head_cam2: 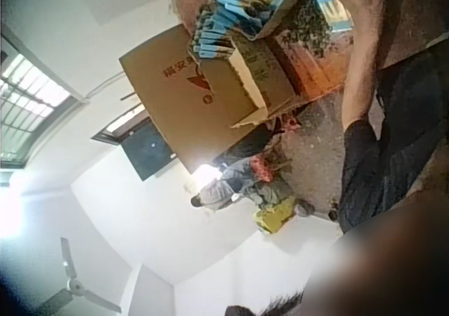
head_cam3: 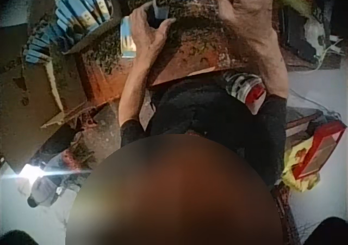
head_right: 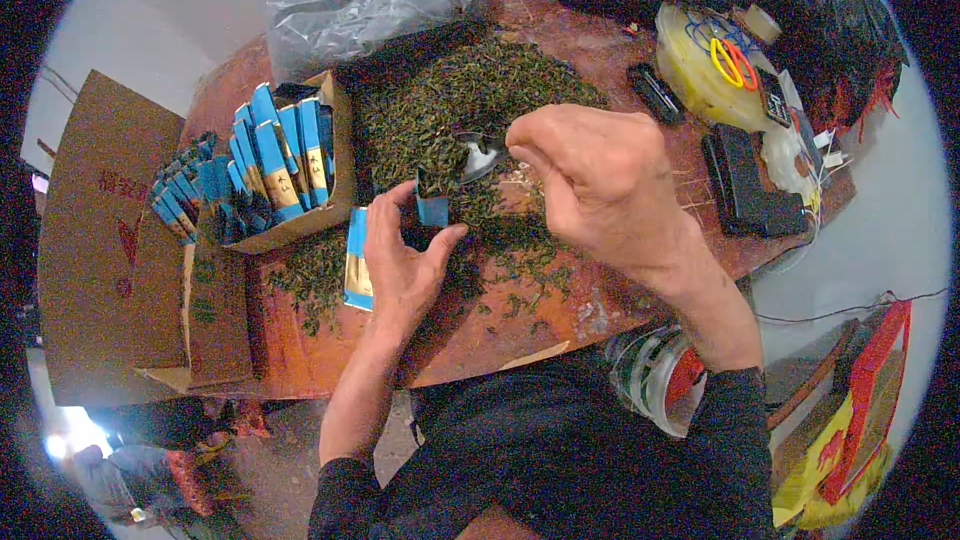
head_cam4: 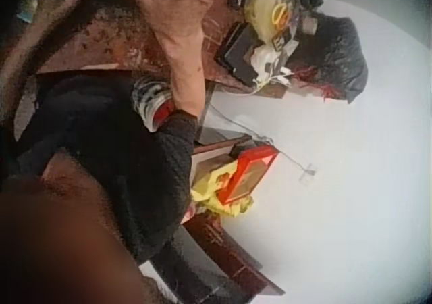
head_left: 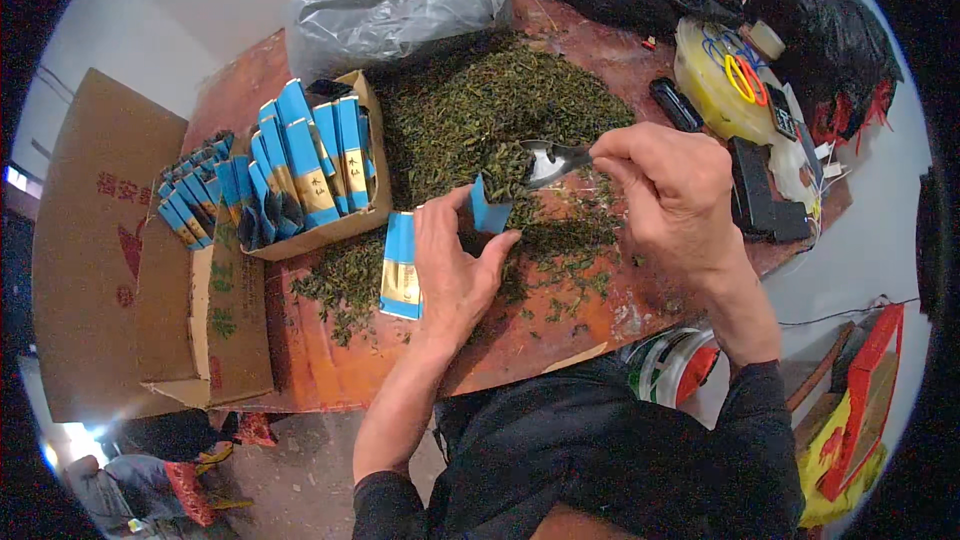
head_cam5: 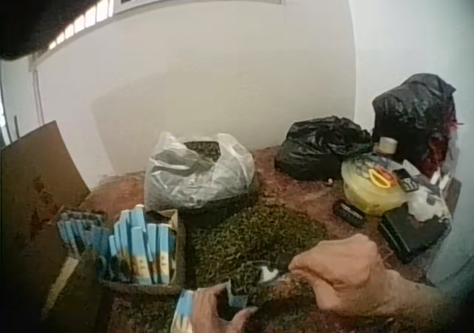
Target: Filling small canisters with herbal leaves using a spoon.
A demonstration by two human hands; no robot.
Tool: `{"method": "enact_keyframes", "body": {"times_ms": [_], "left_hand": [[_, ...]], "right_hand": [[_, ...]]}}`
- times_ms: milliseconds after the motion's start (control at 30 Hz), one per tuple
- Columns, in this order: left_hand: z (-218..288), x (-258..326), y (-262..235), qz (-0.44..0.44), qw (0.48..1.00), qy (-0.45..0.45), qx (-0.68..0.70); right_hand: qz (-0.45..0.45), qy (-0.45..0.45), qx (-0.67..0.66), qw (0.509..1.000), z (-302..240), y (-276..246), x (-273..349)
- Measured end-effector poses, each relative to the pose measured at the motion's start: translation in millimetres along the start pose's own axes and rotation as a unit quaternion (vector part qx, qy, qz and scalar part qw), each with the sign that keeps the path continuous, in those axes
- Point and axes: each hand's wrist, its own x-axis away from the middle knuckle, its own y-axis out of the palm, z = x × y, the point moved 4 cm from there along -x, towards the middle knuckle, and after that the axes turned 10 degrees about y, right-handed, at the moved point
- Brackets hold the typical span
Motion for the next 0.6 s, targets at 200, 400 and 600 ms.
{"method": "enact_keyframes", "body": {"times_ms": [200,400,600], "left_hand": [[0.4,-1.0,-0.1,-0.007,1.000,-0.017,0.018],[1.4,-1.8,-1.2,-0.002,1.000,-0.012,0.016],[0.3,-1.6,0.4,0.001,1.000,-0.008,0.017]], "right_hand": [[-0.009,-0.057,0.040,0.998,-8.4,1.8,-0.2],[-0.004,-0.097,0.050,0.994,-13.1,2.6,0.6],[-0.004,-0.110,0.061,0.992,-13.6,4.2,0.4]]}}
